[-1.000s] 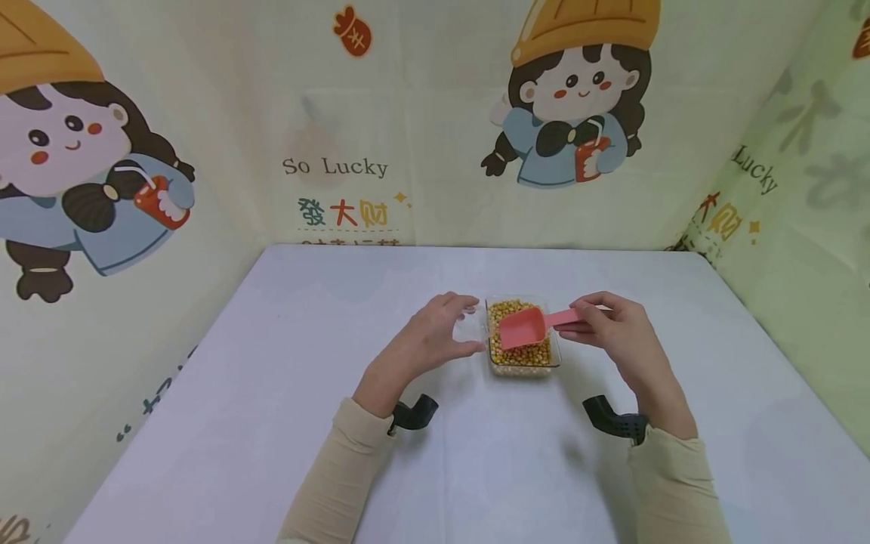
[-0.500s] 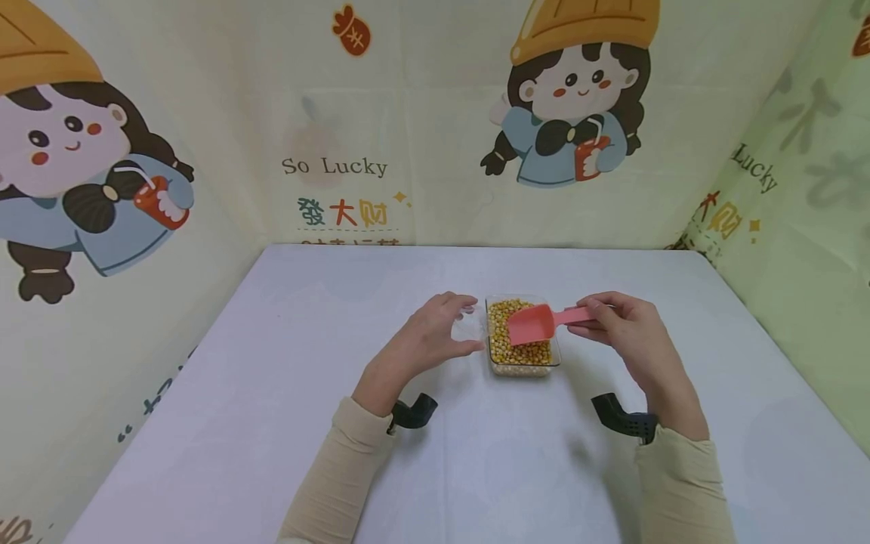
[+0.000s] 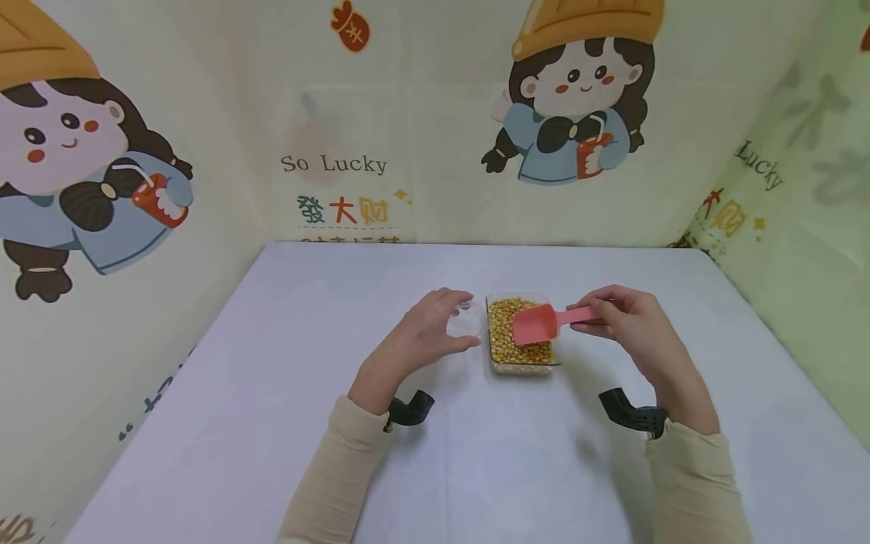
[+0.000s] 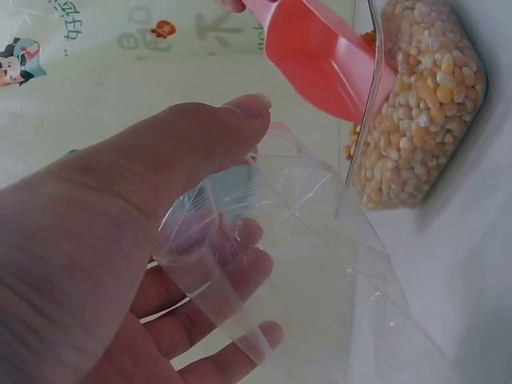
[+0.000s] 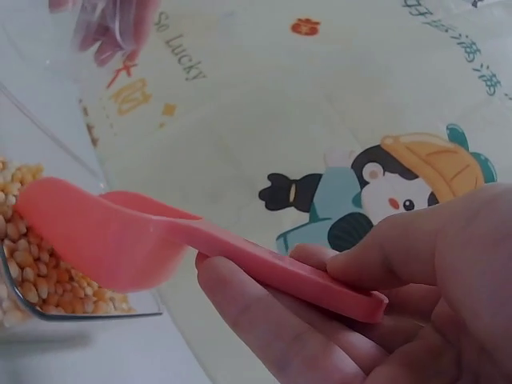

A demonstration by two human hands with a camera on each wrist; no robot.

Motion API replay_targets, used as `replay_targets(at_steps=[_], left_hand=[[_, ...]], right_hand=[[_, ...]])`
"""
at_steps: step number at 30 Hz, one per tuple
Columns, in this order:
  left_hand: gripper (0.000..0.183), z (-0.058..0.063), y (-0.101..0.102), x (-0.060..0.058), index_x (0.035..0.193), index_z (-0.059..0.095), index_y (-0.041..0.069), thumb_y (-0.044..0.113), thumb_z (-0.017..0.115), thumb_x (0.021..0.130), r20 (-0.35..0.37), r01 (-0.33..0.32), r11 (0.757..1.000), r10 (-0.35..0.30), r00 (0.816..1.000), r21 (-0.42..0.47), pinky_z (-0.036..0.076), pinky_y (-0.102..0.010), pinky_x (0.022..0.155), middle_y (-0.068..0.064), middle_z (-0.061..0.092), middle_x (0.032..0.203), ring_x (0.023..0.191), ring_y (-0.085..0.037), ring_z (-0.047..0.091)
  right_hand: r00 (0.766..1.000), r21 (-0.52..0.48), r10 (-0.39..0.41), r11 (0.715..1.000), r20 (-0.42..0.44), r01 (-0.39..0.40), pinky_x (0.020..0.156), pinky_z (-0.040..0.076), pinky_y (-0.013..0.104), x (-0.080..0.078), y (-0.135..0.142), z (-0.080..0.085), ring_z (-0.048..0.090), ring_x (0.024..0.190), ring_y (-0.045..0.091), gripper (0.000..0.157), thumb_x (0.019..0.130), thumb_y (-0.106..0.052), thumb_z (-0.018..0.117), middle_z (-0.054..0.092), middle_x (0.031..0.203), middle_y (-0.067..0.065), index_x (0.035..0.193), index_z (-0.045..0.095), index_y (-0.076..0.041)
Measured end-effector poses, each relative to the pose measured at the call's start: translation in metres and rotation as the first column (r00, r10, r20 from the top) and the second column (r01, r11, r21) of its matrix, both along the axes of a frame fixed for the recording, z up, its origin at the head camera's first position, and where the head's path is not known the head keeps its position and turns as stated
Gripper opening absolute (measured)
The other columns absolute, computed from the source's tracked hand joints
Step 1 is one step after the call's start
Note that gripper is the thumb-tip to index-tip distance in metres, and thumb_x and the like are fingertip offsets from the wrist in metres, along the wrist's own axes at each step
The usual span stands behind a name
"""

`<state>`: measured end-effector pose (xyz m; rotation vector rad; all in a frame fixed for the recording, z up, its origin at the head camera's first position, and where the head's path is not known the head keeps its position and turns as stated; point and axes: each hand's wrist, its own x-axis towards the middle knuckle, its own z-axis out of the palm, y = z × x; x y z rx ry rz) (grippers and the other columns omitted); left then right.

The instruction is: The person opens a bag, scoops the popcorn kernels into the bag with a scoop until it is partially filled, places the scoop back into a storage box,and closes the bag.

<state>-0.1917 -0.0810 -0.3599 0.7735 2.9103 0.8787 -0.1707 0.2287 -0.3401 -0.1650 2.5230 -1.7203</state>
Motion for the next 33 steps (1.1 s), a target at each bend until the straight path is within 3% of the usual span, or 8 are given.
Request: replay_targets(at_steps=[3, 9, 15, 19, 25, 28, 33], left_hand=[[0.068, -0.0006, -0.0012, 0.0004, 0.141, 0.052, 0.01, 0.034, 0.08, 0.084, 0.003, -0.01, 1.0, 0.01, 1.0, -0.006, 0.054, -0.035, 0.094, -0.005, 0.06, 0.131, 0.115, -0.019, 0.061], [0.068, -0.001, -0.0023, 0.0007, 0.141, 0.052, 0.009, 0.034, 0.08, 0.084, 0.0, -0.008, 1.0, 0.008, 1.0, -0.006, 0.054, -0.035, 0.094, -0.005, 0.059, 0.132, 0.115, -0.019, 0.061], [0.068, 0.0004, -0.0029, 0.0011, 0.14, 0.052, 0.008, 0.033, 0.081, 0.083, -0.011, -0.002, 1.0, 0.002, 1.0, -0.008, 0.055, -0.035, 0.093, -0.006, 0.06, 0.13, 0.114, -0.019, 0.062], [0.068, 0.0003, -0.0026, 0.0011, 0.14, 0.052, 0.009, 0.033, 0.08, 0.083, 0.002, 0.001, 1.0, -0.001, 1.0, -0.009, 0.055, -0.034, 0.093, -0.005, 0.06, 0.129, 0.114, -0.018, 0.062], [0.068, 0.0, -0.0016, 0.0009, 0.141, 0.052, 0.01, 0.033, 0.08, 0.084, 0.021, 0.001, 1.0, -0.001, 1.0, -0.01, 0.054, -0.034, 0.093, -0.004, 0.06, 0.129, 0.115, -0.018, 0.061], [0.067, -0.0005, -0.0013, 0.0012, 0.141, 0.051, 0.012, 0.033, 0.08, 0.084, 0.025, 0.002, 1.0, -0.002, 1.0, -0.016, 0.054, -0.034, 0.093, -0.003, 0.06, 0.128, 0.116, -0.018, 0.06], [0.067, -0.0012, -0.0009, 0.0005, 0.141, 0.051, 0.011, 0.033, 0.08, 0.084, 0.017, 0.009, 1.0, -0.008, 1.0, -0.013, 0.053, -0.034, 0.094, -0.004, 0.06, 0.129, 0.116, -0.018, 0.06]], right_hand=[[0.999, 0.028, 0.024, 0.999, 0.035, -0.025, 0.086, 0.055, 0.018, -0.0014, 0.0003, 0.0009, 0.072, 0.095, 0.009, 0.04, 0.105, -0.027, 0.048, 0.058, 0.125, 0.019, 0.127, 0.056, 0.005], [0.991, 0.083, 0.084, 0.992, 0.109, -0.093, 0.088, 0.054, 0.02, -0.0024, 0.0023, 0.0027, 0.074, 0.095, 0.011, 0.044, 0.105, -0.029, 0.049, 0.065, 0.121, 0.022, 0.132, 0.054, 0.005], [0.99, 0.102, 0.067, 0.992, 0.126, -0.08, 0.089, 0.055, 0.023, -0.0024, 0.0015, 0.0011, 0.075, 0.094, 0.014, 0.044, 0.105, -0.03, 0.049, 0.068, 0.118, 0.021, 0.131, 0.055, 0.004], [0.995, 0.069, 0.028, 0.997, 0.095, -0.035, 0.086, 0.056, 0.023, -0.0008, 0.0033, -0.0012, 0.075, 0.094, 0.014, 0.045, 0.104, -0.031, 0.051, 0.069, 0.117, 0.019, 0.132, 0.054, 0.005], [0.998, -0.04, -0.066, 0.997, 0.008, 0.067, 0.08, 0.058, 0.026, 0.0005, 0.0043, -0.004, 0.076, 0.09, 0.017, 0.046, 0.101, -0.031, 0.057, 0.074, 0.1, 0.002, 0.127, 0.056, 0.007], [0.995, -0.02, -0.1, 0.995, -0.018, 0.1, 0.079, 0.058, 0.024, 0.0019, 0.0044, -0.0038, 0.076, 0.088, 0.017, 0.046, 0.1, -0.031, 0.058, 0.074, 0.096, -0.001, 0.126, 0.057, 0.007], [0.988, 0.077, -0.148, 0.986, -0.04, 0.15, 0.077, 0.057, 0.02, 0.0067, 0.0077, -0.0006, 0.076, 0.085, 0.014, 0.047, 0.101, -0.035, 0.056, 0.073, 0.102, 0.007, 0.126, 0.059, 0.004]])
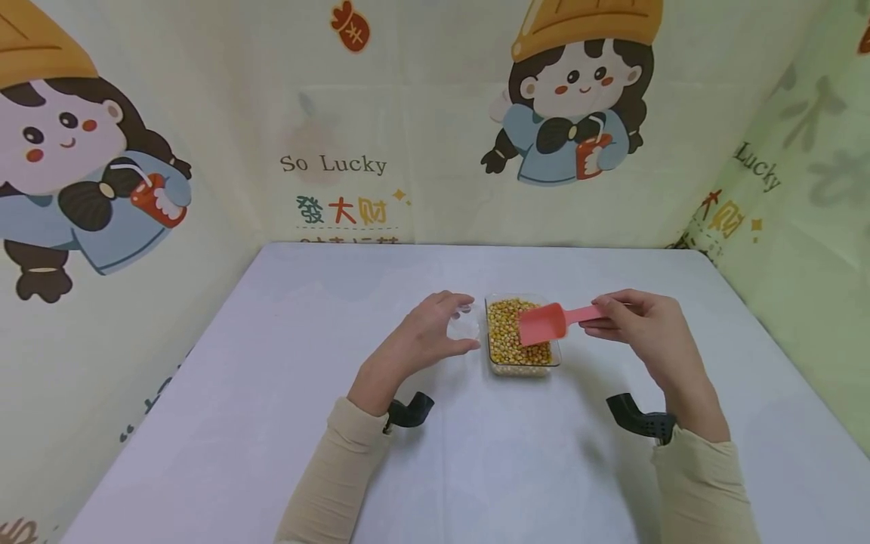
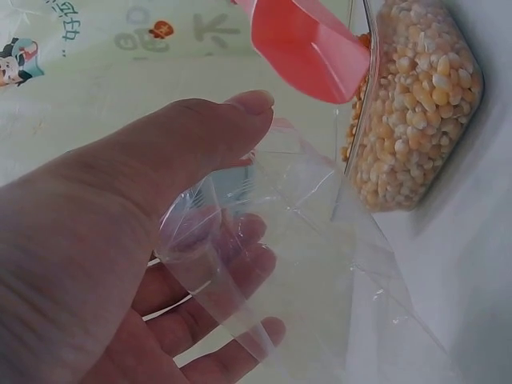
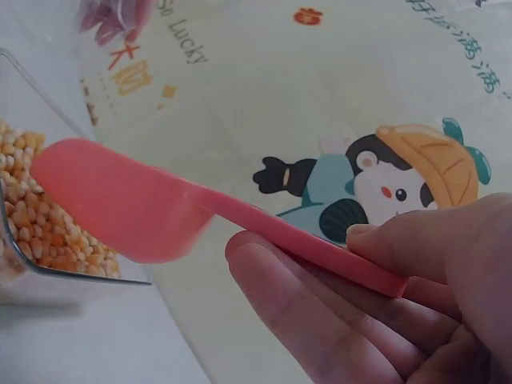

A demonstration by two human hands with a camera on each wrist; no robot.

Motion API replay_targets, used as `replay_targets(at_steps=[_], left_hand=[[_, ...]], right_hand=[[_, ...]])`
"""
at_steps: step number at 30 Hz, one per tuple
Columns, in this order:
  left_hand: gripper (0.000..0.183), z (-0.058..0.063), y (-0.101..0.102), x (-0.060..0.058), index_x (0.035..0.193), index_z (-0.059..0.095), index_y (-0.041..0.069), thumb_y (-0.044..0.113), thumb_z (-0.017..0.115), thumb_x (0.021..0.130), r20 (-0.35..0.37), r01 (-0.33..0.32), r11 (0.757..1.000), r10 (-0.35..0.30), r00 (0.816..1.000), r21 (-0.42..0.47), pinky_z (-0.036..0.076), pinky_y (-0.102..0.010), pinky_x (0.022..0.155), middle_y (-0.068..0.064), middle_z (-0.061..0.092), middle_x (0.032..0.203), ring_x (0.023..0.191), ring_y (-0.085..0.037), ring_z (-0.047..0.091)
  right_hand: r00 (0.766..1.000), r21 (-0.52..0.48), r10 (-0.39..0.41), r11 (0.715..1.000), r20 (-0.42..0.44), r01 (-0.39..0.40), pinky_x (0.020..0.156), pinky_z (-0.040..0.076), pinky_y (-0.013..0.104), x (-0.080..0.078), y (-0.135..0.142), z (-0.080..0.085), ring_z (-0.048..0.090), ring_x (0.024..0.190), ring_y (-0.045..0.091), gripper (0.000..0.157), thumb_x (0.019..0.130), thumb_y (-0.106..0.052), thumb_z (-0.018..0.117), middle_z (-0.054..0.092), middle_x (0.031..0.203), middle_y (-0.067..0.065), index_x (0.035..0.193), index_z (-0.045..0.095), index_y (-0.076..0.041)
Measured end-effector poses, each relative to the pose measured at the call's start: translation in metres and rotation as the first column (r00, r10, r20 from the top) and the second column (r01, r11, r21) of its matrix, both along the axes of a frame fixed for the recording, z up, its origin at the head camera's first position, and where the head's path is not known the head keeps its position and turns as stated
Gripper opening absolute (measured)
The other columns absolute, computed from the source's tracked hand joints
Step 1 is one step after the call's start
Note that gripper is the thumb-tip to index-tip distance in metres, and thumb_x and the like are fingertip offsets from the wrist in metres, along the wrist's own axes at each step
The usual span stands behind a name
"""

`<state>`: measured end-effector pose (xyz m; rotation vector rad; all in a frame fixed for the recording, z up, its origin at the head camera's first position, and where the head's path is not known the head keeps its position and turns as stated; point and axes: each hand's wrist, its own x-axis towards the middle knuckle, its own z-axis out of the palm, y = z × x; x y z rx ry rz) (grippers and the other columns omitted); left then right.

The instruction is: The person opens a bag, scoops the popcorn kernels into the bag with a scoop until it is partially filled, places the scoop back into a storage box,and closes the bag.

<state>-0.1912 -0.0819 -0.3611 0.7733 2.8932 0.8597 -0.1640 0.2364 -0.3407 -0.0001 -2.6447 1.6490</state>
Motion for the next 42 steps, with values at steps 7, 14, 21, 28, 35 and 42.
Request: replay_targets(at_steps=[7, 14, 21, 28, 35, 42], left_hand=[[0.068, 0.0, 0.001, 0.0, 0.14, 0.052, 0.01, 0.034, 0.08, 0.084, 0.006, 0.011, 1.0, -0.011, 1.0, 0.006, 0.053, -0.036, 0.095, -0.005, 0.06, 0.129, 0.116, -0.02, 0.059], [0.067, 0.0, 0.001, 0.0, 0.139, 0.052, 0.012, 0.037, 0.08, 0.083, 0.035, 0.019, 1.0, -0.02, 0.999, 0.017, 0.051, -0.039, 0.096, -0.004, 0.06, 0.129, 0.118, -0.021, 0.057], [0.075, -0.002, 0.002, -0.003, 0.14, 0.046, 0.015, 0.04, 0.082, 0.08, 0.098, 0.011, 0.999, -0.014, 0.995, 0.031, 0.049, -0.041, 0.099, -0.002, 0.064, 0.127, 0.121, -0.021, 0.056], [0.082, -0.004, 0.003, -0.001, 0.145, 0.043, 0.013, 0.043, 0.081, 0.079, 0.142, -0.012, 1.0, 0.009, 0.99, 0.024, 0.048, -0.042, 0.1, 0.002, 0.066, 0.124, 0.12, -0.021, 0.056], [0.077, -0.006, 0.003, -0.002, 0.141, 0.048, 0.015, 0.046, 0.081, 0.079, 0.115, -0.016, 1.0, 0.016, 0.993, -0.004, 0.05, -0.041, 0.099, 0.001, 0.066, 0.124, 0.118, -0.02, 0.057], [0.078, -0.008, 0.003, -0.004, 0.141, 0.048, 0.015, 0.047, 0.081, 0.078, 0.114, -0.016, 1.0, 0.018, 0.993, -0.018, 0.05, -0.043, 0.1, 0.0, 0.065, 0.126, 0.12, -0.021, 0.057]], right_hand=[[0.997, 0.094, -0.046, 0.994, -0.054, 0.051, 0.072, 0.057, 0.019, 0.006, 0.004, 0.006, 0.075, 0.079, 0.008, 0.044, 0.101, -0.032, 0.055, 0.068, 0.11, 0.025, 0.123, 0.061, 0.006], [0.996, 0.147, -0.068, 0.986, -0.057, 0.075, 0.068, 0.057, 0.019, 0.006, -0.004, 0.01, 0.074, 0.076, 0.004, 0.044, 0.101, -0.03, 0.056, 0.068, 0.111, 0.03, 0.122, 0.061, 0.008], [0.993, 0.207, -0.073, 0.974, -0.094, 0.091, 0.065, 0.057, 0.019, 0.006, -0.016, 0.007, 0.075, 0.077, 0.013, 0.04, 0.101, -0.028, 0.057, 0.071, 0.104, 0.028, 0.118, 0.064, 0.007], [0.994, 0.246, -0.067, 0.965, -0.09, 0.087, 0.066, 0.058, 0.022, 0.005, -0.022, 0.005, 0.076, 0.081, 0.023, 0.035, 0.101, -0.024, 0.056, 0.072, 0.1, 0.026, 0.115, 0.065, 0.007], [0.995, 0.245, -0.049, 0.967, -0.088, 0.069, 0.069, 0.059, 0.027, 0.0, -0.026, -0.003, 0.076, 0.079, 0.023, 0.036, 0.102, -0.024, 0.055, 0.073, 0.099, 0.026, 0.114, 0.065, 0.007], [0.995, 0.244, -0.053, 0.967, -0.084, 0.072, 0.069, 0.059, 0.03, -0.002, -0.03, -0.006, 0.076, 0.078, 0.023, 0.032, 0.101, -0.021, 0.055, 0.073, 0.098, 0.025, 0.112, 0.066, 0.006]])
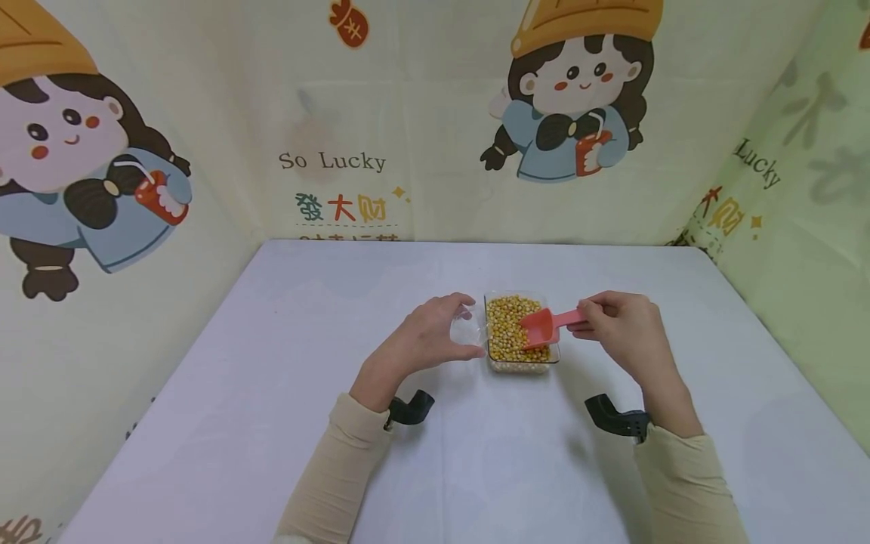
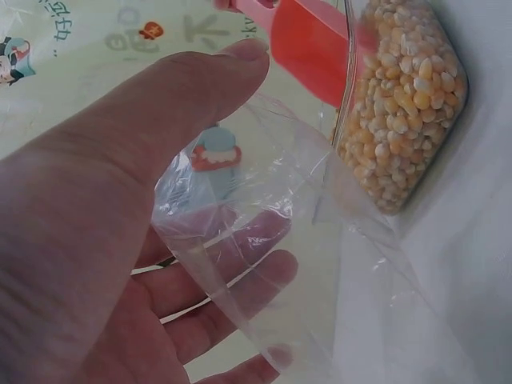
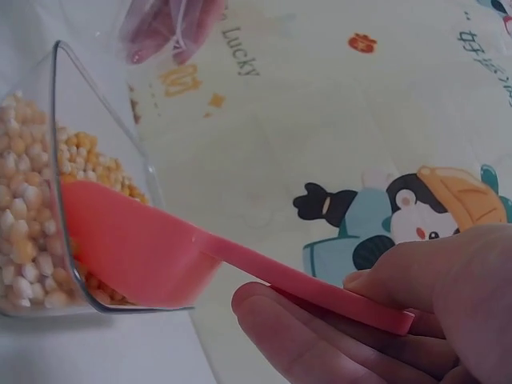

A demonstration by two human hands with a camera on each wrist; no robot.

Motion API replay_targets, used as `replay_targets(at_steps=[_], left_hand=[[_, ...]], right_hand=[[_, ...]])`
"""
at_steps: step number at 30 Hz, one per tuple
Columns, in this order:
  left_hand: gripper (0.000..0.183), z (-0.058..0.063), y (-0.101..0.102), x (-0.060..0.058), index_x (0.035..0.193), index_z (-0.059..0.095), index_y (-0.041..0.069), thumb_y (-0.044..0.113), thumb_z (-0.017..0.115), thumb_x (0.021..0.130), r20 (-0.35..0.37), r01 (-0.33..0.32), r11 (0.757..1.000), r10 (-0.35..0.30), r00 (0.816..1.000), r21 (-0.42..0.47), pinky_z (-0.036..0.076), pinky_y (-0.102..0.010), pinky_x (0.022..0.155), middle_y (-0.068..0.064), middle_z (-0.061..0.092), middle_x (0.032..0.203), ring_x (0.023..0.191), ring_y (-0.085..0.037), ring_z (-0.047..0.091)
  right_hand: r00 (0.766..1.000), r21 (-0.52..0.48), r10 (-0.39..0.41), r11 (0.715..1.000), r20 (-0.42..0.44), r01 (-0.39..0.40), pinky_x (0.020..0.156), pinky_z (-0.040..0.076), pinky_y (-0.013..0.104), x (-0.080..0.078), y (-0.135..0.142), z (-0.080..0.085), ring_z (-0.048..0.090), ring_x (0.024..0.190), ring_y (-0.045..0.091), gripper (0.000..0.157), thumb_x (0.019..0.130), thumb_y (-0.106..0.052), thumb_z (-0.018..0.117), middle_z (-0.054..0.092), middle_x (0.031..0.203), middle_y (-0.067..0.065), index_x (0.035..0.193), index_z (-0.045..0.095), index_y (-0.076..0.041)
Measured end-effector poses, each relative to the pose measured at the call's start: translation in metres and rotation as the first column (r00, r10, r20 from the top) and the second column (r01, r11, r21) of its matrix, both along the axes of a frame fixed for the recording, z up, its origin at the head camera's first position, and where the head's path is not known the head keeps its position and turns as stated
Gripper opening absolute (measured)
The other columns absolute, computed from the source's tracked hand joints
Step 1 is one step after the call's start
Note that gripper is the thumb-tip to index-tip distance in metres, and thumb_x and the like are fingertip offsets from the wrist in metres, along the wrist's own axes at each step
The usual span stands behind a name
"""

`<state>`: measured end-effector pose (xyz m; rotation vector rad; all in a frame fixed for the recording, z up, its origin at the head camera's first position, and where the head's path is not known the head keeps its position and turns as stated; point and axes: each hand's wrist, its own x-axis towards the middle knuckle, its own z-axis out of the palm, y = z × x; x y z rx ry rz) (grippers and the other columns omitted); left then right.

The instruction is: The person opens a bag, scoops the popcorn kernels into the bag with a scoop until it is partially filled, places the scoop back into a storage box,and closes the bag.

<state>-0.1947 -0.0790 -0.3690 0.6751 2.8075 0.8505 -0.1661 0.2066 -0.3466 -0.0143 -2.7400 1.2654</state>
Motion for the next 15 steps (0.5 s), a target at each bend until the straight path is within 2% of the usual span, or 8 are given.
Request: replay_targets(at_steps=[6, 15], left_hand=[[0.079, -0.0012, 0.0003, -0.0001, 0.142, 0.047, 0.016, 0.047, 0.081, 0.079, 0.021, 0.004, 1.0, -0.004, 1.0, 0.005, 0.049, -0.043, 0.1, 0.0, 0.065, 0.127, 0.12, -0.02, 0.057], [0.079, -0.0009, 0.0006, -0.0013, 0.143, 0.046, 0.016, 0.046, 0.081, 0.079, 0.036, 0.005, 1.0, -0.006, 0.999, 0.008, 0.049, -0.043, 0.1, 0.0, 0.065, 0.127, 0.12, -0.02, 0.057]], right_hand=[[0.999, 0.0, 0.041, 0.999, 0.009, -0.041, 0.07, 0.059, 0.027, -0.0023, -0.0057, -0.0037, 0.076, 0.078, 0.023, 0.034, 0.102, -0.022, 0.054, 0.073, 0.097, 0.024, 0.112, 0.066, 0.007], [0.999, -0.029, 0.017, 0.999, 0.05, -0.016, 0.07, 0.059, 0.027, -0.0075, -0.0046, -0.0069, 0.076, 0.08, 0.021, 0.035, 0.102, -0.023, 0.053, 0.072, 0.102, 0.024, 0.117, 0.065, 0.007]])
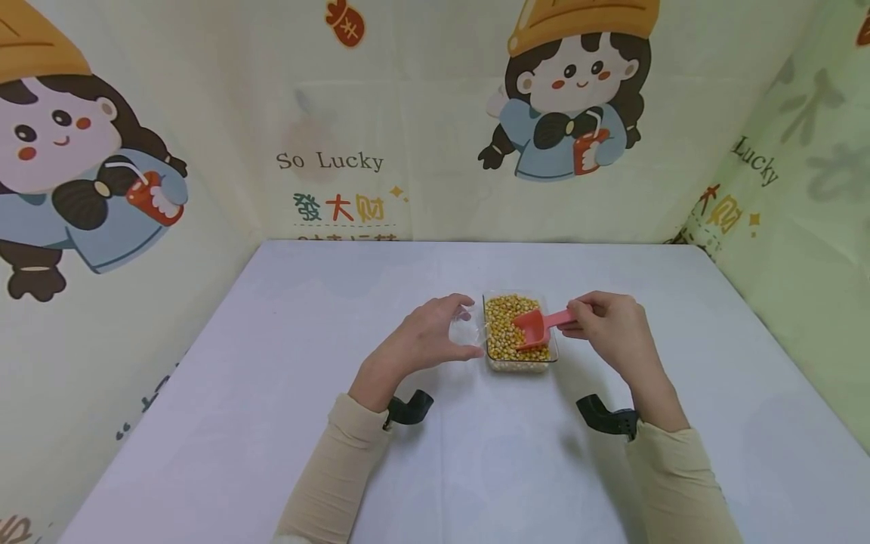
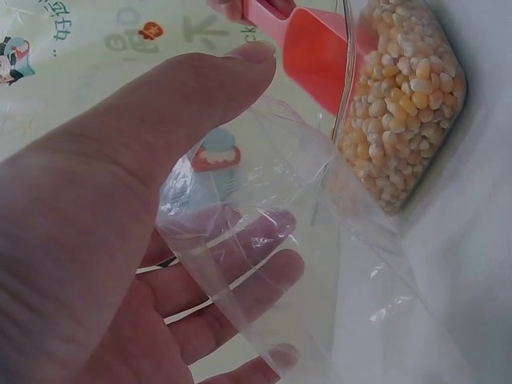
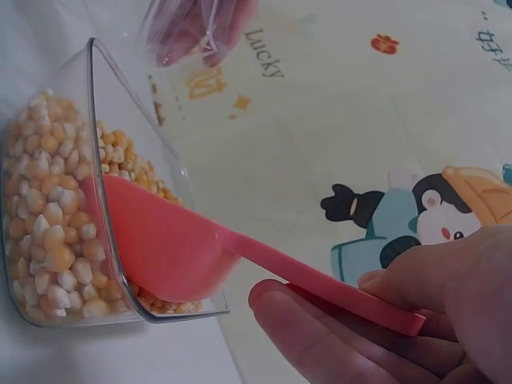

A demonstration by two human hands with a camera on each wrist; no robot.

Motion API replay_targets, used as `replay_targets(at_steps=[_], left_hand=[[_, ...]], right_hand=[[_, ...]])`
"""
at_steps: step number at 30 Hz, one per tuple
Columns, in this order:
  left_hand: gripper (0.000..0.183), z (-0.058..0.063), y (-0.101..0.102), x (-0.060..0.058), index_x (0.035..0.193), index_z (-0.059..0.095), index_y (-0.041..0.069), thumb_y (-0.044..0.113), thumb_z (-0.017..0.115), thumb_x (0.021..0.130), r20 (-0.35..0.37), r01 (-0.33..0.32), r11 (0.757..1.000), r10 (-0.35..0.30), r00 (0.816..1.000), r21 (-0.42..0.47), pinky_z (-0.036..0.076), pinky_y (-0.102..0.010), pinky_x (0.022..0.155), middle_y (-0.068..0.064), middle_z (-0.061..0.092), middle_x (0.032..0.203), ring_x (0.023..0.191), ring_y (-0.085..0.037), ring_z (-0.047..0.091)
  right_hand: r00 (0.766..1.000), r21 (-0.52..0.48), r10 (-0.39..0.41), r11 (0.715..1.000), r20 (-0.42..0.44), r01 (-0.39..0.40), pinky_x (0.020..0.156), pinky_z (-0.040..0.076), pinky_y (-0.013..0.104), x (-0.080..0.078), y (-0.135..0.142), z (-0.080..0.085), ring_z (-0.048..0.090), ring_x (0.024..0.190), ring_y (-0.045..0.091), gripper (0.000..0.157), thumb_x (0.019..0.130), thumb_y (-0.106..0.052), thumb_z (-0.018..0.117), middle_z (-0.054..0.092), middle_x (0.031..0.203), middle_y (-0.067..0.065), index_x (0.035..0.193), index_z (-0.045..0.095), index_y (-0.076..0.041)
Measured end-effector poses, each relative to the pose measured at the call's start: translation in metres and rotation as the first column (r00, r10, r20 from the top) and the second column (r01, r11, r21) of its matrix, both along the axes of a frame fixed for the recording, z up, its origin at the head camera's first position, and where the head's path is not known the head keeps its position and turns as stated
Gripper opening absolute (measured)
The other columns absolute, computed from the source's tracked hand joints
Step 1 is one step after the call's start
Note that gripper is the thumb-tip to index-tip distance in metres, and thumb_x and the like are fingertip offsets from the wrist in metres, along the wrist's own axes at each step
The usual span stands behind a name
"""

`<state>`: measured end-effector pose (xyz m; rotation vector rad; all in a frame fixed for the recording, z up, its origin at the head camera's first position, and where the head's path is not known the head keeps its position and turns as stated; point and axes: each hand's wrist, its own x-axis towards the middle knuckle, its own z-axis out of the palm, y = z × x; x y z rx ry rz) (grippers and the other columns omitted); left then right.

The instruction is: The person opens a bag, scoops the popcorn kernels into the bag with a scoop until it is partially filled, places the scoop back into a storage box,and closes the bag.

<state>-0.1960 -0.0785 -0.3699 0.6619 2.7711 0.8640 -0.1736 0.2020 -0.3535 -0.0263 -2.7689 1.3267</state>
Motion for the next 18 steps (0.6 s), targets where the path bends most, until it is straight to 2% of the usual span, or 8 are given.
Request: replay_targets(at_steps=[13, 18], left_hand=[[0.078, -0.002, -0.001, -0.002, 0.142, 0.047, 0.015, 0.046, 0.08, 0.079, 0.007, 0.002, 1.0, -0.002, 1.0, 0.006, 0.049, -0.043, 0.1, 0.0, 0.065, 0.126, 0.119, -0.02, 0.057], [0.079, -0.002, -0.001, -0.003, 0.143, 0.046, 0.015, 0.046, 0.08, 0.079, 0.009, 0.003, 1.0, -0.003, 1.0, 0.009, 0.049, -0.043, 0.1, 0.0, 0.065, 0.126, 0.119, -0.02, 0.057]], right_hand=[[1.0, -0.074, -0.025, 0.997, 0.002, 0.025, 0.07, 0.059, 0.026, -0.005, -0.007, -0.01, 0.076, 0.082, 0.024, 0.035, 0.102, -0.018, 0.055, 0.069, 0.106, 0.028, 0.12, 0.062, 0.01], [0.998, -0.155, -0.011, 0.988, 0.055, 0.019, 0.075, 0.059, 0.03, -0.01, -0.002, -0.016, 0.075, 0.082, 0.017, 0.038, 0.102, -0.021, 0.055, 0.066, 0.112, 0.029, 0.125, 0.059, 0.01]])
